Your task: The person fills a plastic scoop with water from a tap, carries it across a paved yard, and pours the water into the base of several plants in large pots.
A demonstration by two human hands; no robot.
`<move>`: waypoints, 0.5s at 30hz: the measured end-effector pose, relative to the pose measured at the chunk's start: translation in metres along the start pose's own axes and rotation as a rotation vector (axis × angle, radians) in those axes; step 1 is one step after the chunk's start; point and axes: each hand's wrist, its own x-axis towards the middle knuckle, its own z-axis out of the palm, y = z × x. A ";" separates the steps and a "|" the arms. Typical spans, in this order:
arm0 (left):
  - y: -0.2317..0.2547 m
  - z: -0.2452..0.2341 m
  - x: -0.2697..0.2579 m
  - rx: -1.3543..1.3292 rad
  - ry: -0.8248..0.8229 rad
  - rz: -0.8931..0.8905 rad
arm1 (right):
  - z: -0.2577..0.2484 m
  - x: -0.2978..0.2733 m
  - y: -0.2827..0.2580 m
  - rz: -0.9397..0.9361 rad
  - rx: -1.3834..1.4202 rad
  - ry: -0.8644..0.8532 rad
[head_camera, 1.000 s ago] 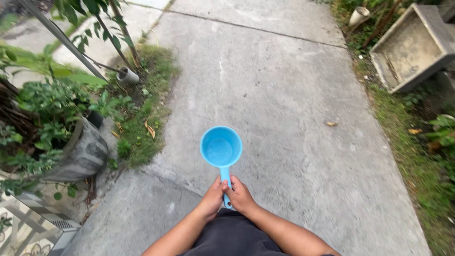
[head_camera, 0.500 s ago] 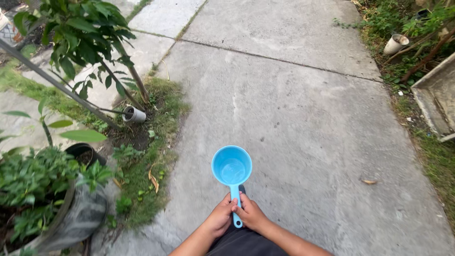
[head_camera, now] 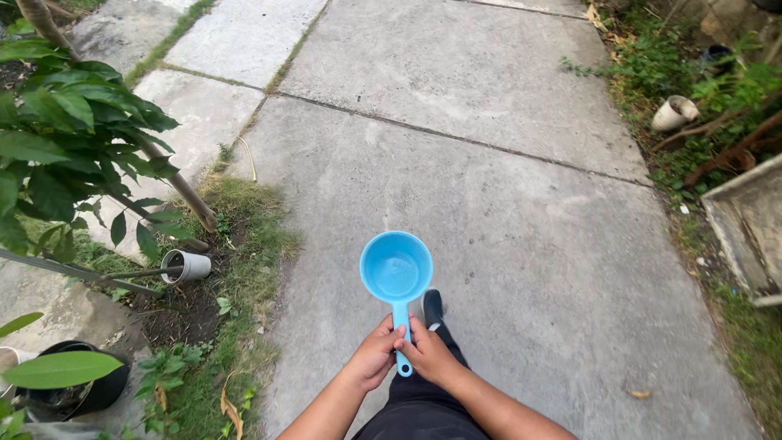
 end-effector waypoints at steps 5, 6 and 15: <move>0.077 -0.028 0.151 -0.022 0.074 -0.032 | -0.074 0.165 0.052 0.119 0.019 -0.076; 0.097 -0.034 0.182 -0.039 0.071 0.024 | -0.090 0.204 0.053 0.023 -0.007 -0.076; 0.305 -0.042 0.344 -0.111 0.145 0.169 | -0.209 0.467 -0.039 0.030 -0.030 -0.302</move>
